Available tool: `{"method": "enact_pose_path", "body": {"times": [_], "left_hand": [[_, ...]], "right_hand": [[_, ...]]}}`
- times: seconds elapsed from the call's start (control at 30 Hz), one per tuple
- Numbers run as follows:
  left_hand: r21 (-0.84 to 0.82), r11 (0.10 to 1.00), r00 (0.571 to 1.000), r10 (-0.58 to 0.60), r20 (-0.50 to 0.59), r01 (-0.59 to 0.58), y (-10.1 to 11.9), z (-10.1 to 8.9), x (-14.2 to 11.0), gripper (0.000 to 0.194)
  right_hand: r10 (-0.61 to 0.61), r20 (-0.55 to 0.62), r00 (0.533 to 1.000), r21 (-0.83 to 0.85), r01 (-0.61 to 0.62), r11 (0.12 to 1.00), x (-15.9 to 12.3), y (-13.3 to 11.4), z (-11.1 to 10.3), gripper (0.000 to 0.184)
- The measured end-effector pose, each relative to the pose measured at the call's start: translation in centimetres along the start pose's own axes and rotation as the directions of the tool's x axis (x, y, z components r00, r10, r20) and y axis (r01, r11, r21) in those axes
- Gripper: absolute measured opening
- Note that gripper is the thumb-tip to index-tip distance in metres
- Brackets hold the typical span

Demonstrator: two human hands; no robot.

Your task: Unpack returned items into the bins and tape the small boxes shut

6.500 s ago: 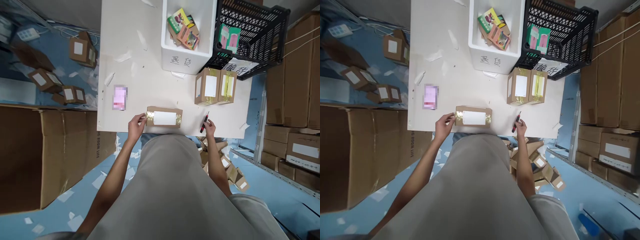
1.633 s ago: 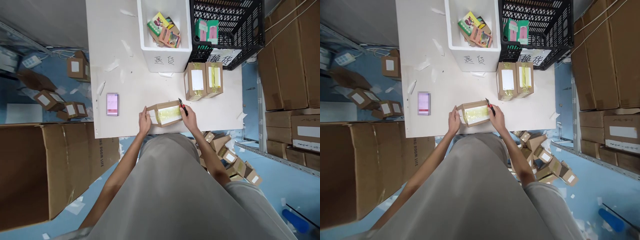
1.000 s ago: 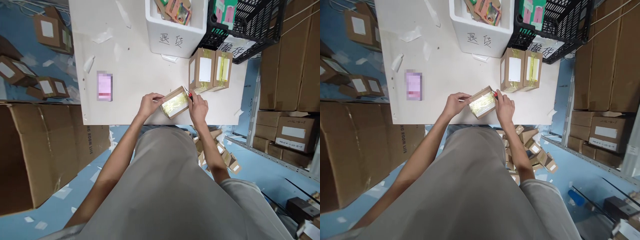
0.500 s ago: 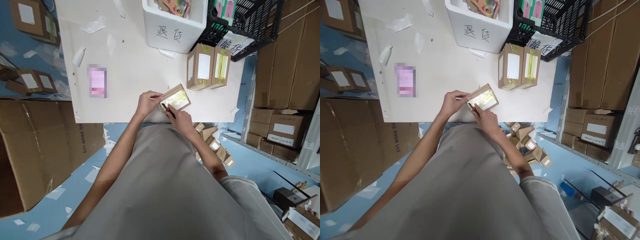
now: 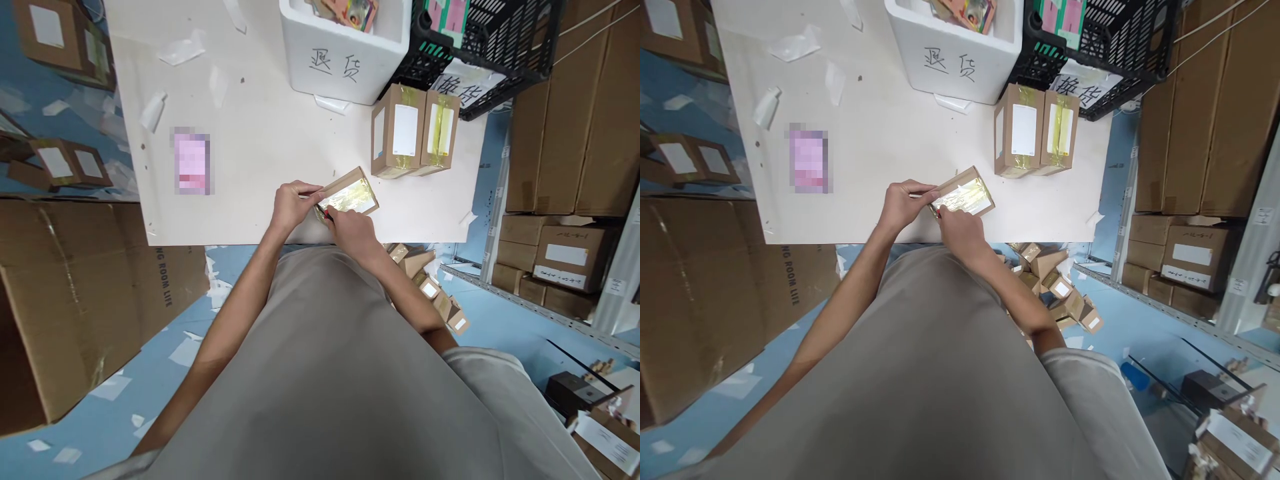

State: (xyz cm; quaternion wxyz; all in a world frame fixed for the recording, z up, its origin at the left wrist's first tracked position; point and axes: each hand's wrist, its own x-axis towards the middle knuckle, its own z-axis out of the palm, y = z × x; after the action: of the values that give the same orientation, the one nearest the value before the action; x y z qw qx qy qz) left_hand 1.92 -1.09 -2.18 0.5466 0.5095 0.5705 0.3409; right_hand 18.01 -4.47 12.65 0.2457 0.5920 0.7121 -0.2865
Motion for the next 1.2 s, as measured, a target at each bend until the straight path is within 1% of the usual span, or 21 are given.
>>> {"method": "enact_pose_path", "body": {"times": [0.1, 0.2, 0.3, 0.4, 0.47, 0.53, 0.57, 0.6, 0.63, 0.67, 0.7, 0.73, 0.77, 0.83, 0.9, 1.0, 1.07, 1.13, 1.17, 1.2], "left_hand": [[0.026, 1.000, 0.999, -0.001, -0.036, 0.002, -0.3, 0.0, 0.2, 0.022], [0.047, 0.999, 0.997, 0.006, -0.082, -0.002, -0.5, 0.2, 0.2, 0.022], [0.030, 0.999, 0.999, 0.015, -0.051, -0.013, -0.5, 0.5, 0.1, 0.024], [0.022, 1.000, 0.998, 0.017, -0.053, -0.016, -0.3, 0.5, -0.1, 0.021], [0.031, 0.999, 0.998, 0.020, -0.067, -0.018, -0.1, 0.3, -0.1, 0.019], [0.049, 0.999, 0.997, 0.022, -0.068, -0.019, 0.1, 0.1, -0.1, 0.018], [0.061, 0.998, 0.997, 0.021, -0.068, -0.017, 0.2, 0.0, -0.1, 0.018], [0.074, 0.997, 0.997, 0.020, -0.068, -0.015, 0.3, 0.0, -0.1, 0.018], [0.087, 0.996, 0.997, 0.020, -0.071, -0.013, 0.4, 0.1, -0.1, 0.018], [0.100, 0.995, 0.997, 0.021, -0.073, -0.013, 0.5, 0.1, -0.1, 0.018], [0.114, 0.993, 0.997, 0.024, -0.075, -0.015, 0.6, 0.2, -0.1, 0.018], [0.128, 0.992, 0.997, 0.027, -0.078, -0.017, 0.7, 0.2, -0.1, 0.018], [0.142, 0.990, 0.996, 0.031, -0.082, -0.019, 0.7, 0.2, -0.1, 0.018], [0.175, 0.984, 0.995, 0.038, -0.094, -0.021, 0.6, -0.4, -0.3, 0.018], [0.217, 0.976, 0.992, 0.049, -0.114, -0.023, 0.4, -1.6, -0.6, 0.019], [0.292, 0.956, 0.988, 0.061, -0.143, -0.017, 0.4, -3.8, -1.5, 0.021], [0.376, 0.926, 0.980, 0.109, -0.165, -0.039, 0.8, -4.5, -2.3, 0.022], [0.483, 0.867, 0.962, 0.223, -0.160, -0.121, 1.6, -4.0, -3.0, 0.026], [0.527, 0.830, 0.948, 0.292, -0.126, -0.186, 1.9, -3.2, -3.3, 0.029], [0.553, 0.791, 0.932, 0.355, -0.069, -0.261, 2.3, -2.1, -3.5, 0.031]], "right_hand": [[0.005, 0.006, 1.000, -0.053, -0.004, 0.999, -0.3, -0.1, 0.5, 0.048], [0.020, 0.075, 0.997, -0.090, -0.013, 0.996, -1.5, 0.4, 1.8, 0.049], [0.063, 0.116, 0.991, -0.093, -0.052, 0.994, -3.0, 0.7, 2.9, 0.054], [0.073, 0.100, 0.992, -0.047, -0.069, 0.997, -4.2, 1.1, 2.6, 0.053], [0.094, 0.049, 0.994, 0.024, -0.096, 0.995, -4.5, 2.1, 1.9, 0.050], [0.185, -0.067, 0.980, 0.126, -0.175, 0.976, -4.0, 4.0, 1.4, 0.049], [0.254, -0.143, 0.957, 0.188, -0.226, 0.956, -3.4, 5.3, 1.4, 0.050], [0.327, -0.224, 0.918, 0.251, -0.270, 0.930, -2.7, 6.7, 1.7, 0.051], [0.382, -0.291, 0.877, 0.315, -0.289, 0.904, -1.8, 8.1, 2.1, 0.051], [0.416, -0.320, 0.851, 0.378, -0.288, 0.880, -0.9, 9.4, 2.7, 0.050], [0.418, -0.318, 0.851, 0.439, -0.259, 0.860, 0.0, 10.5, 3.5, 0.049], [0.392, -0.309, 0.867, 0.496, -0.205, 0.844, 0.8, 11.3, 4.2, 0.048], [0.383, -0.305, 0.872, 0.544, -0.170, 0.821, 1.5, 11.8, 5.0, 0.047], [0.362, -0.295, 0.884, 0.614, -0.114, 0.781, 2.3, 11.8, 6.1, 0.044], [0.340, -0.280, 0.898, 0.657, -0.079, 0.750, 2.5, 10.9, 6.9, 0.038], [0.262, -0.244, 0.934, 0.695, -0.020, 0.719, 2.6, 8.9, 7.3, 0.032], [0.240, -0.236, 0.942, 0.691, -0.011, 0.723, 2.7, 8.0, 7.5, 0.033], [0.251, -0.245, 0.936, 0.660, -0.028, 0.751, 2.8, 7.6, 7.6, 0.035], [0.258, -0.252, 0.933, 0.638, -0.040, 0.769, 2.7, 7.6, 7.6, 0.036], [0.263, -0.260, 0.929, 0.615, -0.051, 0.787, 2.7, 7.6, 7.5, 0.036]]}}
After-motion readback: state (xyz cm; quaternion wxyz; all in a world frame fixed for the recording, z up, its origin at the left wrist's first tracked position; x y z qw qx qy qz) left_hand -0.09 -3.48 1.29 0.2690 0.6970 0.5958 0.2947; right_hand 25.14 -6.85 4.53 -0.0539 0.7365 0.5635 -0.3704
